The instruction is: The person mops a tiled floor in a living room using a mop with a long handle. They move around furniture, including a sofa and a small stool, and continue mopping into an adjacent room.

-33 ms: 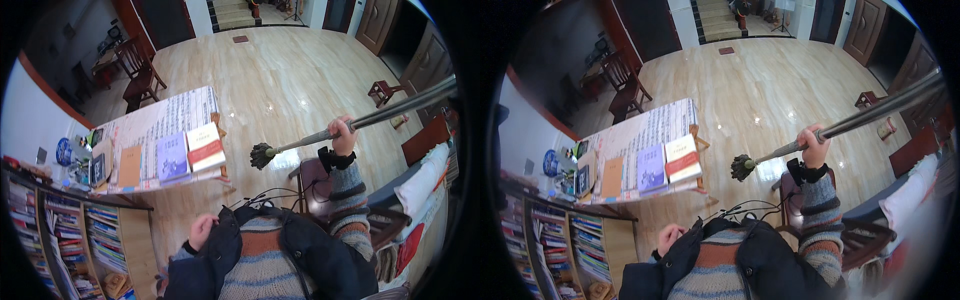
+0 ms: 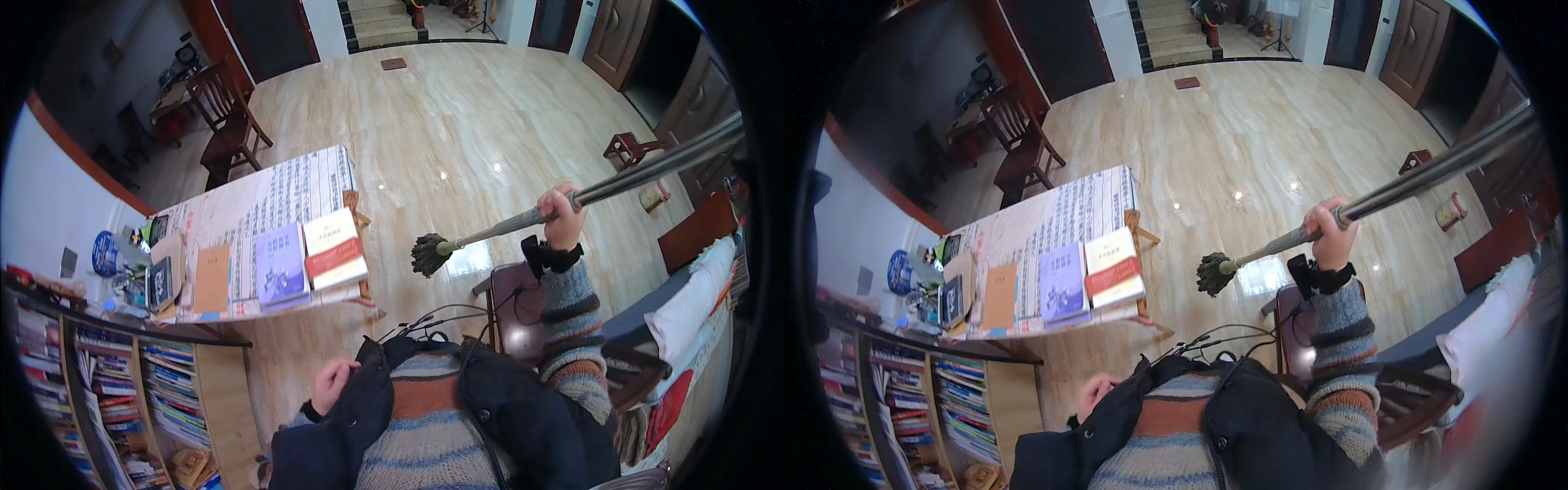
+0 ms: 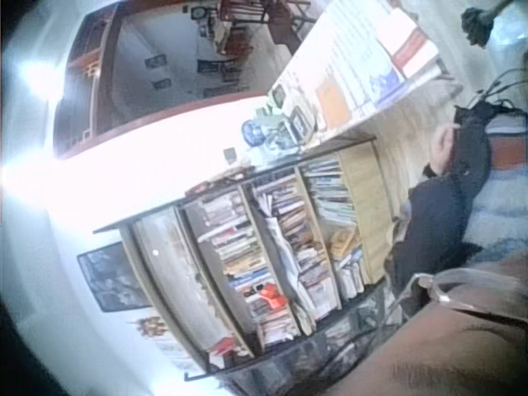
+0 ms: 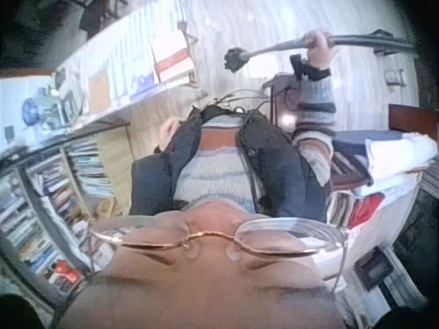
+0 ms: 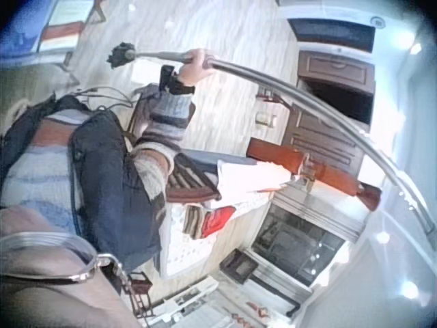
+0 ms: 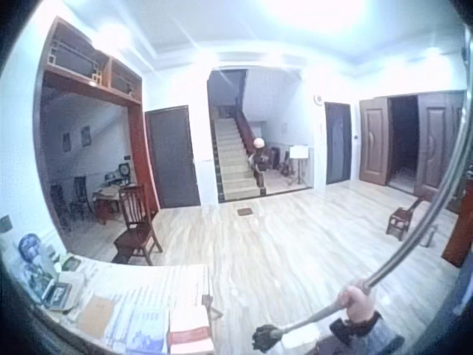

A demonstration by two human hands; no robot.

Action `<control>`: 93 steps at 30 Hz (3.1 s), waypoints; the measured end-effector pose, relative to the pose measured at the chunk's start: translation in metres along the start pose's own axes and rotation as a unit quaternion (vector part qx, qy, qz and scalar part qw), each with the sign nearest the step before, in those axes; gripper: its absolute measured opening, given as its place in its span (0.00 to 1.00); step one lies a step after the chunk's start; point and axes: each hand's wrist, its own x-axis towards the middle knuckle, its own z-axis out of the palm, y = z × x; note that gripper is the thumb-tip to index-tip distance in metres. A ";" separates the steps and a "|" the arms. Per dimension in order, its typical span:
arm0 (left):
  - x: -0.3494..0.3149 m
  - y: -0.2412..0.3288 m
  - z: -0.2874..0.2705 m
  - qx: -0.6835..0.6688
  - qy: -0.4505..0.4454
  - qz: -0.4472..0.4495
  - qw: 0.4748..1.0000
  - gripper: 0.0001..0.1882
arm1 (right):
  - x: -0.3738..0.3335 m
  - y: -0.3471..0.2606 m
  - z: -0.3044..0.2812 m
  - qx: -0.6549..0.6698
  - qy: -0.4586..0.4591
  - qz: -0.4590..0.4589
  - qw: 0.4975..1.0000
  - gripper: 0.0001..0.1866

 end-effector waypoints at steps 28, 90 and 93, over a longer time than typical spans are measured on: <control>1.036 0.093 0.170 0.008 0.171 0.149 0.974 0.13 | 0.636 0.318 -0.279 -0.312 0.367 -0.058 0.874 0.06; 2.359 0.672 1.901 -0.160 -0.533 0.373 0.742 0.16 | 1.790 0.532 -1.397 -0.400 0.706 -0.159 0.562 0.05; 2.484 0.589 1.980 -0.127 -0.373 0.255 0.883 0.08 | 1.851 0.528 -1.495 -0.386 0.708 -0.134 0.576 0.04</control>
